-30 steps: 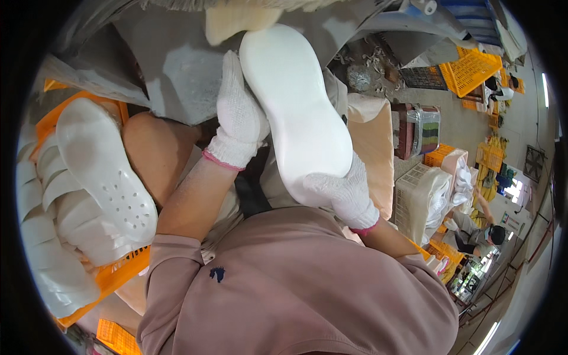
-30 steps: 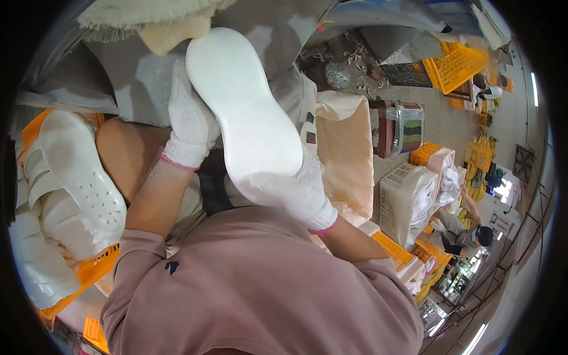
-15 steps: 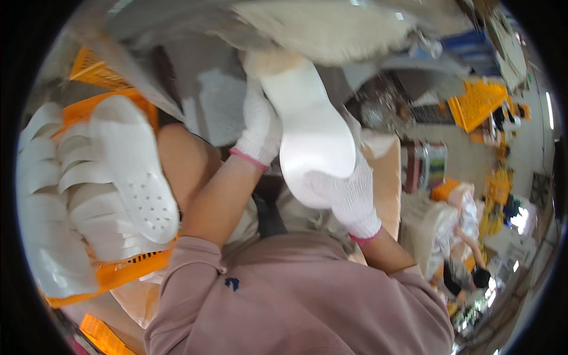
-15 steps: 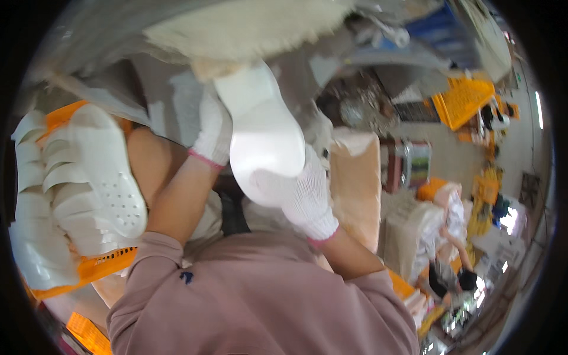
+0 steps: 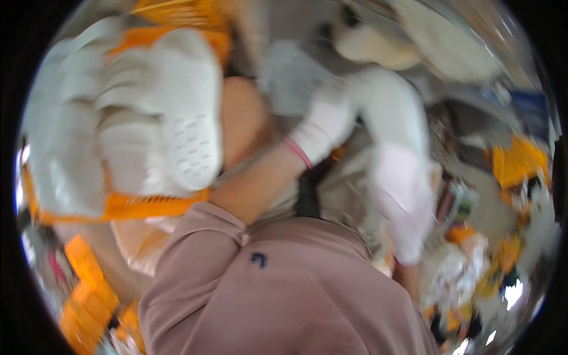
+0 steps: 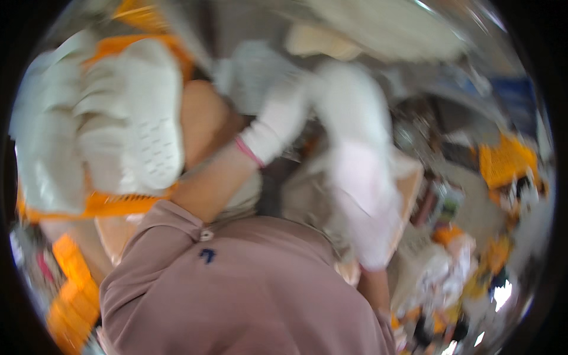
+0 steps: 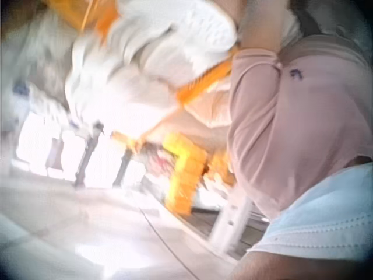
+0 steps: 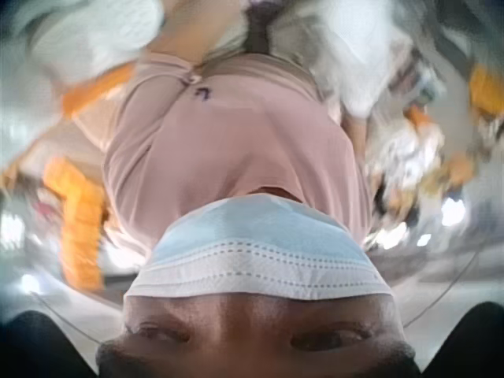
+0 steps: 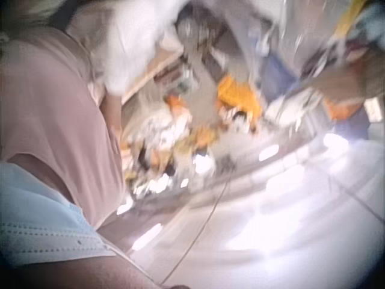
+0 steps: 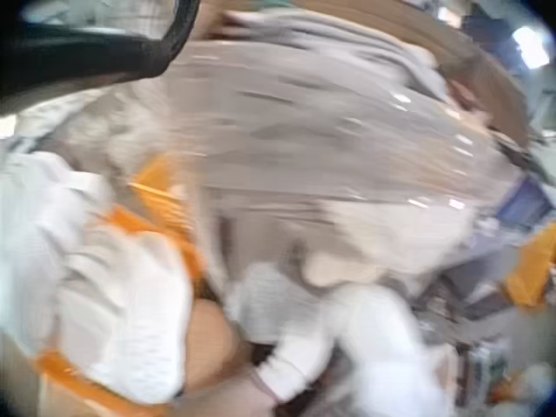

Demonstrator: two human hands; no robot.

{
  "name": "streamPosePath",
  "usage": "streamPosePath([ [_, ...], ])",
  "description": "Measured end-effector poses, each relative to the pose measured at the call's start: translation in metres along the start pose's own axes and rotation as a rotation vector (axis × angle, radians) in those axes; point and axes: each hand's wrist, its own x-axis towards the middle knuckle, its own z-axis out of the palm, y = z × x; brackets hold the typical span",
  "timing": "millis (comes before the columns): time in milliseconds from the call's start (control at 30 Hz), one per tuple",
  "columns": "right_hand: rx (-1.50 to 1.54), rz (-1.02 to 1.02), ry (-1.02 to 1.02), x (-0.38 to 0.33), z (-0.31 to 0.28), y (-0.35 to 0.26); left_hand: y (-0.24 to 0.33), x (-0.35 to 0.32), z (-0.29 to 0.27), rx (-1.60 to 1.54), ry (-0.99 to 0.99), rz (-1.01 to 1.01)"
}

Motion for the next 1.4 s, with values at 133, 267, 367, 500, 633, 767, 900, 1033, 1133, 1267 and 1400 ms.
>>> streamPosePath([
  [133, -0.575, 0.507, 0.225, -0.055, -0.047, 0.060, -0.003, -0.077, -0.125, -0.166, 0.455, 0.082],
  [267, -0.545, 0.230, 0.016, -0.053, -0.047, 0.092, -0.099, -0.096, -0.183, -0.074, 0.487, -0.618],
  [367, -0.158, -0.112, 0.047, -0.005, -0.017, 0.054, -0.157, -0.101, -0.198, -0.528, 0.380, -0.556],
  [500, -0.007, -0.539, -0.024, 0.032, 0.030, -0.073, -0.142, -0.144, -0.215, -0.830, 0.277, -0.508],
  [633, 0.407, -0.587, -0.478, 0.048, 0.069, -0.167, -0.086, -0.164, -0.170, -1.221, -0.277, -0.656],
  [767, 0.898, -0.220, -0.855, 0.058, 0.072, -0.162, -0.053, -0.183, -0.116, -1.586, -0.228, -0.562],
  [900, 0.888, -0.233, -0.707, 0.019, 0.053, -0.106, -0.061, -0.203, -0.154, -1.191, 0.160, -0.707],
  [1033, 0.754, 0.107, -0.449, -0.003, 0.040, -0.051, -0.124, -0.168, -0.224, -0.914, 0.754, -0.732],
  [1133, 0.376, -0.145, -0.363, 0.016, 0.011, -0.015, -0.165, -0.141, -0.208, 0.614, 0.266, -0.551],
  [1267, -0.101, -0.384, 0.127, 0.019, -0.052, 0.023, -0.139, -0.136, -0.143, 0.757, 0.542, -0.236],
  [1400, 0.436, 0.034, 0.360, 0.002, -0.066, 0.018, -0.027, -0.108, -0.079, -0.380, 0.275, -0.303],
])
